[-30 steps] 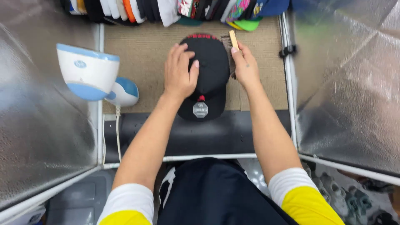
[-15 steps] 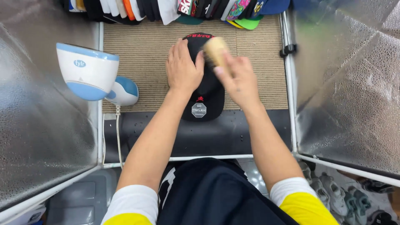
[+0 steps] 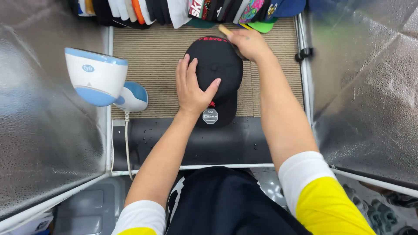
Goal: Brushing a black baseball cap to remove lint and dust at a cleaning station.
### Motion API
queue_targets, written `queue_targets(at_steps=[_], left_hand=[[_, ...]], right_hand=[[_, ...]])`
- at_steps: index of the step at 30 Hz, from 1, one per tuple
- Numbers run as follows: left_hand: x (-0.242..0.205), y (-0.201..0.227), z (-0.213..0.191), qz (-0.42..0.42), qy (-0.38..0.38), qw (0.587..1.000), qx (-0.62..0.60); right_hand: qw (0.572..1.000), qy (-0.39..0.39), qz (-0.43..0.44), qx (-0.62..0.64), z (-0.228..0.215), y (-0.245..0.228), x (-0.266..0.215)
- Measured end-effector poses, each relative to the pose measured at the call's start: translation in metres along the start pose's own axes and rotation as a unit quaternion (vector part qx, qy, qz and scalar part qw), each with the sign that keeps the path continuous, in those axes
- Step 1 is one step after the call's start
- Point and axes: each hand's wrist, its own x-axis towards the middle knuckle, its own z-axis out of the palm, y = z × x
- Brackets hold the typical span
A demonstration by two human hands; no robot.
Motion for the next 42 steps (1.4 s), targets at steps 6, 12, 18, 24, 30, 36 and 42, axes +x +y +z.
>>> queue_targets(at_steps=[6,12,18,24,30,36,42], left_hand=[[-0.002,-0.008,0.016,0.010,0.077,0.997,-0.010],[-0.012,-0.001,0.018,-0.014,0.095,0.995,0.015],[-0.011,0.000,0.013,-0.034,0.112,0.993,0.016],[-0.015,0.010,0.010,-0.059,0.110,0.992,-0.018],[0.020,-0.008,0.004,-0.013,0.088,0.994,0.069],[0.081,-0.039,0.024,-0.010,-0.207,0.978,0.016],[0.081,-0.036,0.019,-0.039,-0.235,0.971,-0.019]], right_hand=[[0.958,-0.073,-0.102,-0.258,0.032,0.104,0.022],[0.941,0.160,-0.280,-0.107,0.001,-0.036,-0.124],[0.976,0.189,-0.033,-0.101,0.018,0.008,-0.122],[0.944,0.266,-0.101,0.170,0.063,0.010,-0.193],[0.955,0.231,-0.016,0.183,0.071,0.056,-0.146],[0.958,0.201,-0.194,-0.058,0.060,-0.001,-0.193],[0.983,0.178,0.001,0.043,0.084,0.131,-0.128]])
